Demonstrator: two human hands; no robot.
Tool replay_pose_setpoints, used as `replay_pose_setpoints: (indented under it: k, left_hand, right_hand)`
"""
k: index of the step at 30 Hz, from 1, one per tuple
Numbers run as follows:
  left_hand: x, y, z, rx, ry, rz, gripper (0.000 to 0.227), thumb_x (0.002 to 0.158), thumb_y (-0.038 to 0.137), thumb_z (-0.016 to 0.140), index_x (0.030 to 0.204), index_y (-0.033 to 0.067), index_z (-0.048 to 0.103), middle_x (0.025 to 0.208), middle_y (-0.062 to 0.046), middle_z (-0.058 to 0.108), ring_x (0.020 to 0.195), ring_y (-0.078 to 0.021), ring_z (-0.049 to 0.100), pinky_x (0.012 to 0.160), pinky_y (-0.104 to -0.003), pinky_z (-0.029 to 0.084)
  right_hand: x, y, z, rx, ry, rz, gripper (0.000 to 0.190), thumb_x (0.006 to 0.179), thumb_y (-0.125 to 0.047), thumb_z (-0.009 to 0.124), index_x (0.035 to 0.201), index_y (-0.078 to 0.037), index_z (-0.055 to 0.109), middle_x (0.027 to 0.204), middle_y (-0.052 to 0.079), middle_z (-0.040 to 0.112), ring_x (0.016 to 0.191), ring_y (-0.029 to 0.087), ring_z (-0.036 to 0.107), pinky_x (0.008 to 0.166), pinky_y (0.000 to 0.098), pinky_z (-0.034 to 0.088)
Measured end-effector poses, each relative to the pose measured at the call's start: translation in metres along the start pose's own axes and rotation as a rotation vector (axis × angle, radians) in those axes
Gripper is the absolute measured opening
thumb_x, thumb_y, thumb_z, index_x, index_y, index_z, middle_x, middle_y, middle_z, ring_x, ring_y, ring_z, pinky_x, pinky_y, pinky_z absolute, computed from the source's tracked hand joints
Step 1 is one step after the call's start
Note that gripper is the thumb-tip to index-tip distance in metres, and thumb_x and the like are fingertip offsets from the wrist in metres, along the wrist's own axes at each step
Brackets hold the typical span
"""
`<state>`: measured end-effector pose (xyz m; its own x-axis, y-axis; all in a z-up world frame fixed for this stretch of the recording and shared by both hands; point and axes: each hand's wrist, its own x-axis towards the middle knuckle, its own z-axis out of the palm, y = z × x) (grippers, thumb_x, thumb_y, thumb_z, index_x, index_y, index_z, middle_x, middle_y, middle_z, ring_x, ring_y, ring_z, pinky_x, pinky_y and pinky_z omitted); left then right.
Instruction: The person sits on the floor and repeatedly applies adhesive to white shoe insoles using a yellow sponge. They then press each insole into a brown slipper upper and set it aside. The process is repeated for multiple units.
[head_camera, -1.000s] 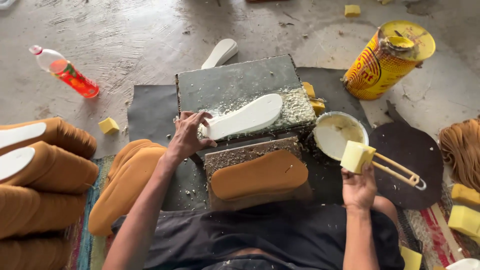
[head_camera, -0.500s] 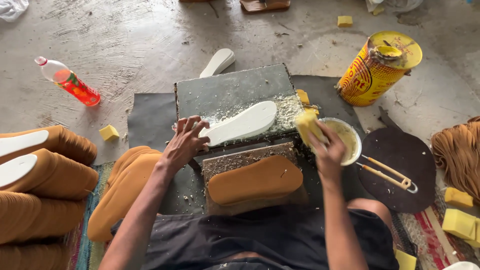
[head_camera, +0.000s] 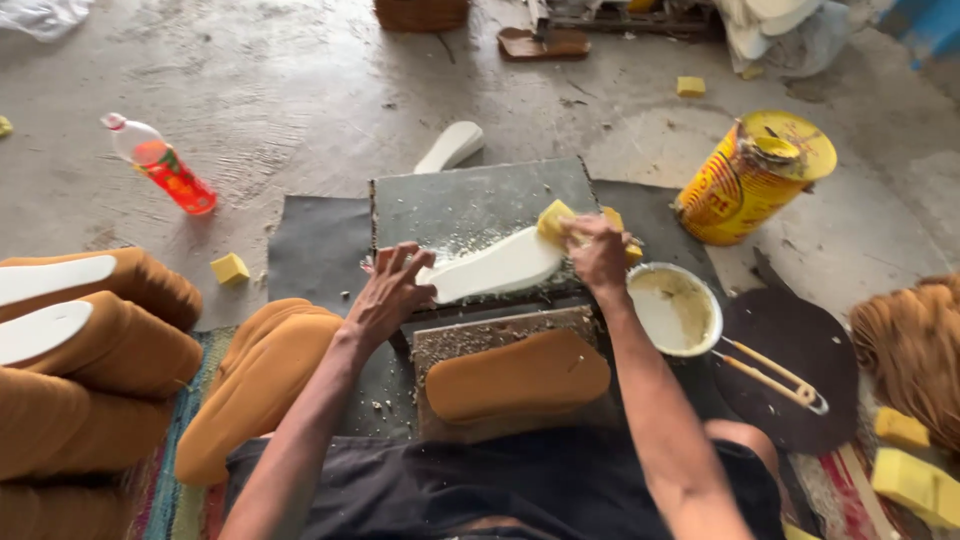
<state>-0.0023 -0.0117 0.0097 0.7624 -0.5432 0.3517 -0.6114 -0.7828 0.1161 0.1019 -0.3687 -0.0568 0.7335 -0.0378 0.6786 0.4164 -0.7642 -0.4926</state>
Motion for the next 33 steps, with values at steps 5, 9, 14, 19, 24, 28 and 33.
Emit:
replay_pose_setpoints:
  k: [5, 9, 14, 19, 24, 28, 33]
  left_hand:
    - [0.002, 0.007, -0.028, -0.095, 0.194, -0.074, 0.008, 0.075, 0.022, 0.081, 0.082, 0.0233, 0.08, 0.126, -0.006, 0.056, 0.126, -0.0306, 0.042, 0.102, -0.045, 0.038]
    - [-0.029, 0.022, -0.07, -0.267, 0.491, -0.292, 0.015, 0.077, 0.021, 0.084, 0.092, 0.0179, 0.082, 0.101, -0.003, 0.07, 0.107, -0.0256, 0.056, 0.094, -0.04, 0.043]
    - [-0.07, 0.044, -0.124, -0.284, 0.523, -0.454, 0.012, 0.081, 0.013, 0.08, 0.092, 0.0082, 0.08, 0.09, -0.004, 0.075, 0.094, -0.0244, 0.062, 0.089, -0.037, 0.048]
    - [-0.095, 0.066, -0.139, -0.342, 0.497, -0.403, 0.019, 0.079, 0.014, 0.078, 0.097, 0.0073, 0.079, 0.091, -0.004, 0.075, 0.099, -0.0259, 0.062, 0.093, -0.038, 0.048]
    - [-0.105, 0.076, -0.137, -0.372, 0.47, -0.381, 0.016, 0.08, 0.009, 0.076, 0.095, 0.0047, 0.076, 0.089, -0.003, 0.074, 0.095, -0.0234, 0.064, 0.088, -0.034, 0.05]
    - [-0.154, 0.088, -0.065, -0.577, 0.479, -0.533, 0.014, 0.08, 0.001, 0.077, 0.094, 0.0014, 0.075, 0.089, -0.002, 0.072, 0.091, -0.0195, 0.062, 0.082, -0.029, 0.053]
    - [-0.181, 0.115, 0.039, -1.01, 0.408, -0.7, 0.036, 0.086, -0.002, 0.072, 0.116, 0.0028, 0.054, 0.097, -0.006, 0.067, 0.086, -0.0139, 0.066, 0.078, -0.027, 0.056]
  right_hand:
    - [0.026, -0.027, -0.042, 0.247, -0.155, 0.377, 0.034, 0.085, -0.019, 0.083, 0.118, -0.016, 0.077, 0.114, 0.008, 0.077, 0.101, 0.021, 0.075, 0.091, 0.0334, 0.059]
    - [0.019, -0.056, -0.043, 0.12, 0.034, 0.34, 0.033, 0.085, -0.02, 0.083, 0.117, -0.019, 0.077, 0.123, 0.009, 0.075, 0.11, 0.021, 0.072, 0.099, 0.0308, 0.056]
    - [0.006, -0.094, -0.037, -0.126, -0.32, -0.119, 0.03, 0.069, -0.01, 0.088, 0.098, -0.019, 0.085, 0.126, 0.02, 0.069, 0.113, 0.035, 0.067, 0.096, 0.0632, 0.037]
    - [-0.022, -0.153, -0.068, 0.59, -0.193, 0.193, 0.042, 0.088, -0.012, 0.072, 0.129, -0.01, 0.067, 0.132, 0.014, 0.062, 0.101, 0.018, 0.069, 0.077, 0.0282, 0.057]
    - [-0.058, -0.146, -0.069, 0.659, -0.375, 0.38, 0.04, 0.091, -0.012, 0.075, 0.13, -0.007, 0.069, 0.114, 0.007, 0.068, 0.089, 0.01, 0.068, 0.075, 0.0252, 0.059]
    - [-0.146, -0.13, -0.097, 0.921, -0.254, 0.617, 0.035, 0.092, -0.003, 0.078, 0.127, 0.0, 0.074, 0.099, 0.004, 0.072, 0.088, 0.008, 0.063, 0.079, 0.0238, 0.052]
    - [-0.186, -0.098, -0.139, 0.676, -0.231, 0.746, 0.034, 0.085, -0.005, 0.079, 0.118, 0.0, 0.074, 0.097, -0.001, 0.074, 0.082, 0.006, 0.064, 0.077, 0.0226, 0.055]
